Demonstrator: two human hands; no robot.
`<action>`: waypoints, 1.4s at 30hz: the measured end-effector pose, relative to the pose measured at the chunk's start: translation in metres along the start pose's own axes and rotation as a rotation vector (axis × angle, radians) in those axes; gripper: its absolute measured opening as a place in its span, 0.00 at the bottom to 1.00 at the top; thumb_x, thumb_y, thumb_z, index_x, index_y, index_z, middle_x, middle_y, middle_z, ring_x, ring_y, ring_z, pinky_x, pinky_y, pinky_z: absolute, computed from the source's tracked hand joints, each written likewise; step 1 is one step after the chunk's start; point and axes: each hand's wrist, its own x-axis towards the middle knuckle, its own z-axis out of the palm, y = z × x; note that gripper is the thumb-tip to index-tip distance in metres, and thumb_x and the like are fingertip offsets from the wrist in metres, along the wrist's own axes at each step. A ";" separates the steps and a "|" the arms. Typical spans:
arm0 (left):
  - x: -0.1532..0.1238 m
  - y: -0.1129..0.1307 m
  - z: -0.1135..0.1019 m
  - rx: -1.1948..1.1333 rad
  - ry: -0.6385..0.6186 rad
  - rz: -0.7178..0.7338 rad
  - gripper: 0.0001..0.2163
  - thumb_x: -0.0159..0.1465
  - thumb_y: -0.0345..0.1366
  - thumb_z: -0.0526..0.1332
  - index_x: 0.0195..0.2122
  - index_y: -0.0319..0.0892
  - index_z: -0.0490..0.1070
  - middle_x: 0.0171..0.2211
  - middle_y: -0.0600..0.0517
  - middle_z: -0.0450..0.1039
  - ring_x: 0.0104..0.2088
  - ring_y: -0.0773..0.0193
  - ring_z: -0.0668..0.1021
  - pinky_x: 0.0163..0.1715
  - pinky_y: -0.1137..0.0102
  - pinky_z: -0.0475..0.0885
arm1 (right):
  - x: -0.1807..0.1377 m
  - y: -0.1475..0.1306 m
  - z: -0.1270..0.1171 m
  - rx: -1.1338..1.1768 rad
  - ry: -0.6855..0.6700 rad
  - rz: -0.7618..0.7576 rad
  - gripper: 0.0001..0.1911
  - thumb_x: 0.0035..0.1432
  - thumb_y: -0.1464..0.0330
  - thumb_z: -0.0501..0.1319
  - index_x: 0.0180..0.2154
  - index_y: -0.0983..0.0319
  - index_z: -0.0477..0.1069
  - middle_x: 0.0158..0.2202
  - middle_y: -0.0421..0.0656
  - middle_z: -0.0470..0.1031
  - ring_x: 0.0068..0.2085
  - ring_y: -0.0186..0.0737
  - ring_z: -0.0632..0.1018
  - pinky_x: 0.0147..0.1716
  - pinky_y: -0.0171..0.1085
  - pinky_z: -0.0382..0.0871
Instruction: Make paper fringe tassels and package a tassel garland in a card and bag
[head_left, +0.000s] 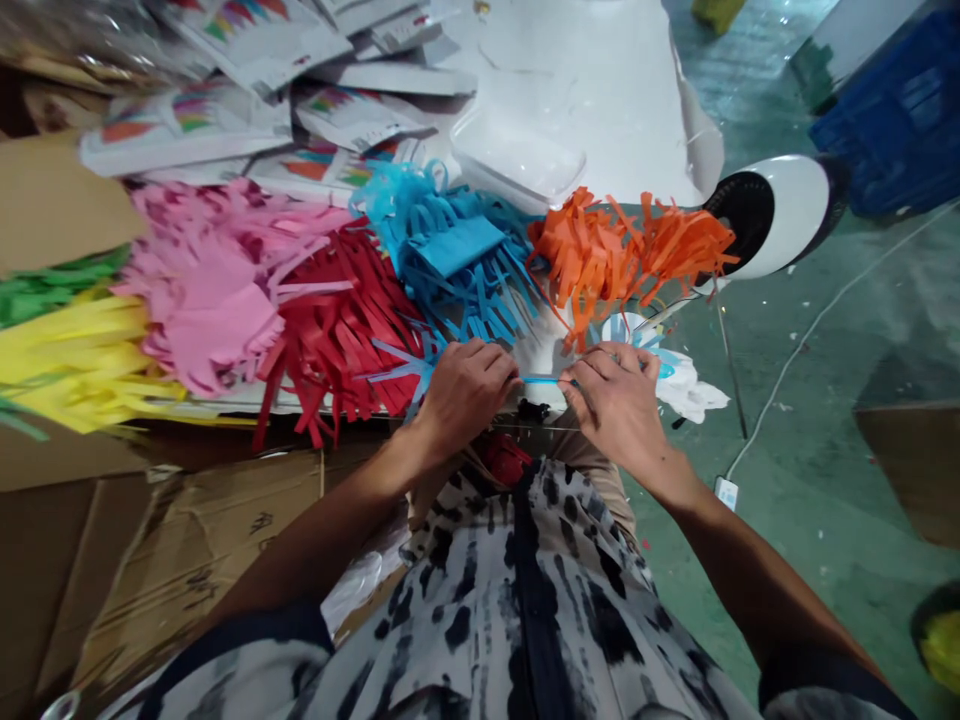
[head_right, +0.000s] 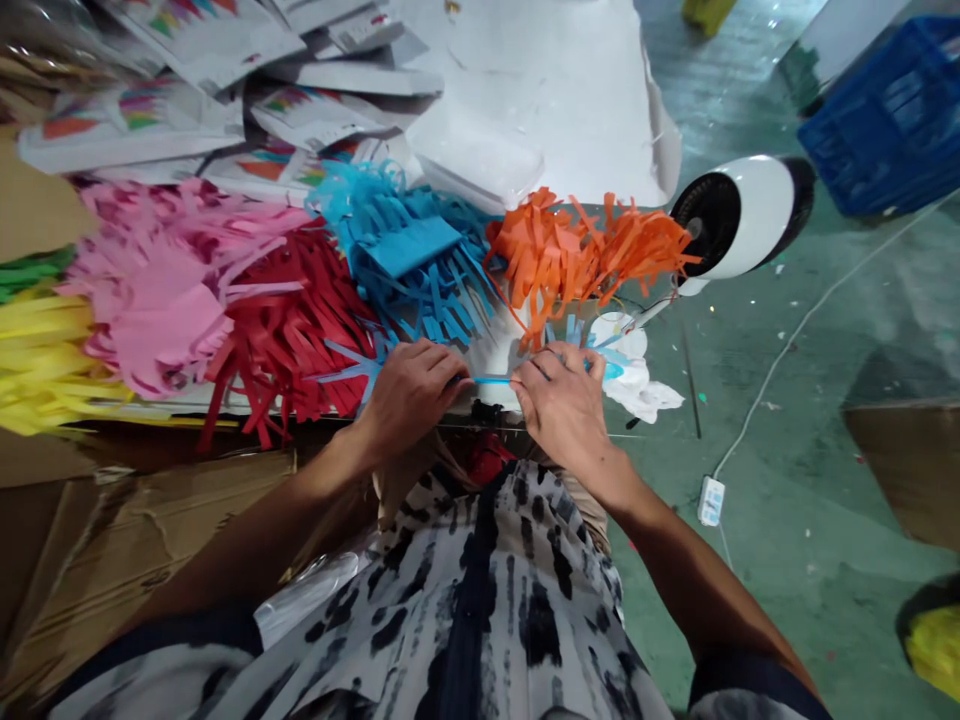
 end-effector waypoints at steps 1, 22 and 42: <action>0.000 -0.001 -0.001 -0.004 0.000 -0.019 0.08 0.73 0.40 0.62 0.40 0.41 0.76 0.39 0.46 0.78 0.42 0.52 0.75 0.40 0.59 0.64 | 0.001 -0.001 0.000 -0.015 0.002 0.017 0.12 0.73 0.63 0.55 0.43 0.58 0.76 0.45 0.47 0.79 0.56 0.54 0.70 0.52 0.52 0.52; -0.026 0.014 -0.005 0.016 0.138 0.191 0.13 0.71 0.35 0.61 0.54 0.42 0.78 0.50 0.47 0.83 0.54 0.51 0.78 0.59 0.51 0.67 | -0.018 -0.021 0.001 -0.103 0.152 -0.134 0.11 0.70 0.71 0.59 0.48 0.54 0.78 0.49 0.42 0.84 0.61 0.51 0.73 0.58 0.55 0.53; -0.035 0.066 -0.048 -1.337 0.115 -0.619 0.15 0.68 0.46 0.68 0.51 0.44 0.84 0.44 0.46 0.86 0.38 0.57 0.87 0.40 0.67 0.81 | -0.021 -0.025 -0.045 -0.073 0.598 -0.322 0.13 0.64 0.72 0.69 0.49 0.51 0.79 0.41 0.34 0.86 0.46 0.43 0.81 0.56 0.51 0.56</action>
